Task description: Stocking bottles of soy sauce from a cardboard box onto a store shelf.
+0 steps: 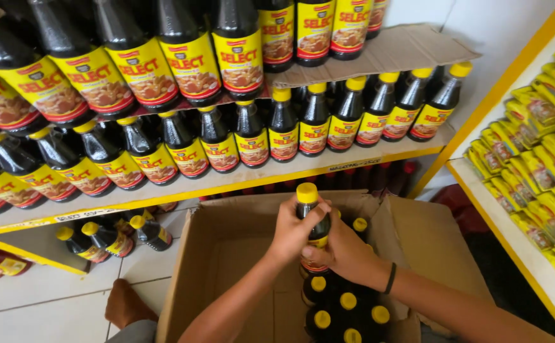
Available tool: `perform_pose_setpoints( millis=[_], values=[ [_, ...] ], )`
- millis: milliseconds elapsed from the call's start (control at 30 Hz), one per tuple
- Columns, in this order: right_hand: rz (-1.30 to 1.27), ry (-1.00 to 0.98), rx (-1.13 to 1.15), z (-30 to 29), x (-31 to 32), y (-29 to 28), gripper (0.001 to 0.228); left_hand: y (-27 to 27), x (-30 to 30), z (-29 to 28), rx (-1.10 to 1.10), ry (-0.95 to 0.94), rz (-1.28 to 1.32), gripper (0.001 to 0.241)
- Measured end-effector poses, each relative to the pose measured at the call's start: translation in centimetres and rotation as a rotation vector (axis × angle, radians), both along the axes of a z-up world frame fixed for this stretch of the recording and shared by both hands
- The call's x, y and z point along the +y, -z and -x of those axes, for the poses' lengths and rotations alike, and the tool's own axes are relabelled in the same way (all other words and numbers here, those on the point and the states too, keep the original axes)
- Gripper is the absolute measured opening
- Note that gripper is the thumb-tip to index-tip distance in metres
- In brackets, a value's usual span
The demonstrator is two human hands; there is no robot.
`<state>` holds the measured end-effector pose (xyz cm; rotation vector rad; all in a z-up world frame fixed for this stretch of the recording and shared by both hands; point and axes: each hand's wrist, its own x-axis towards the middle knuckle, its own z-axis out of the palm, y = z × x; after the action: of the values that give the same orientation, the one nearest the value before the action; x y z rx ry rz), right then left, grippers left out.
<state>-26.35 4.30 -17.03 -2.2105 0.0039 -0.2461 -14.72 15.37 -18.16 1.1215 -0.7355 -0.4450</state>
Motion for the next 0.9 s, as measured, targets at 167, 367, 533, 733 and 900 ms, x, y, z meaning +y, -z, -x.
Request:
perform_pose_setpoints(
  millis=[167, 367, 533, 733, 900],
  values=[
    [-0.15, 0.032, -0.184, -0.9, -0.4, -0.5, 0.089, -4.6, -1.1, -0.4, -0.049, -0.055, -0.099, 0.02],
    [-0.278, 0.213, -0.312, -0.8, -0.2, -2.3, 0.074, -7.3, -3.7, -1.9, -0.125, -0.112, -0.046, 0.027],
    [-0.275, 0.331, -0.309, -0.5, -1.6, -2.6, 0.06, -10.3, -4.4, -0.9, -0.233, -0.163, 0.019, 0.032],
    [-0.394, 0.234, -0.549, -2.0, -5.5, -5.7, 0.04, -14.3, -3.5, -4.5, -1.052, -0.317, -0.172, 0.059],
    [-0.113, 0.378, -0.789, -6.3, -11.3, -13.1, 0.028, -17.9, -7.2, -10.0, -1.586, -0.597, -0.404, 0.057]
  ],
)
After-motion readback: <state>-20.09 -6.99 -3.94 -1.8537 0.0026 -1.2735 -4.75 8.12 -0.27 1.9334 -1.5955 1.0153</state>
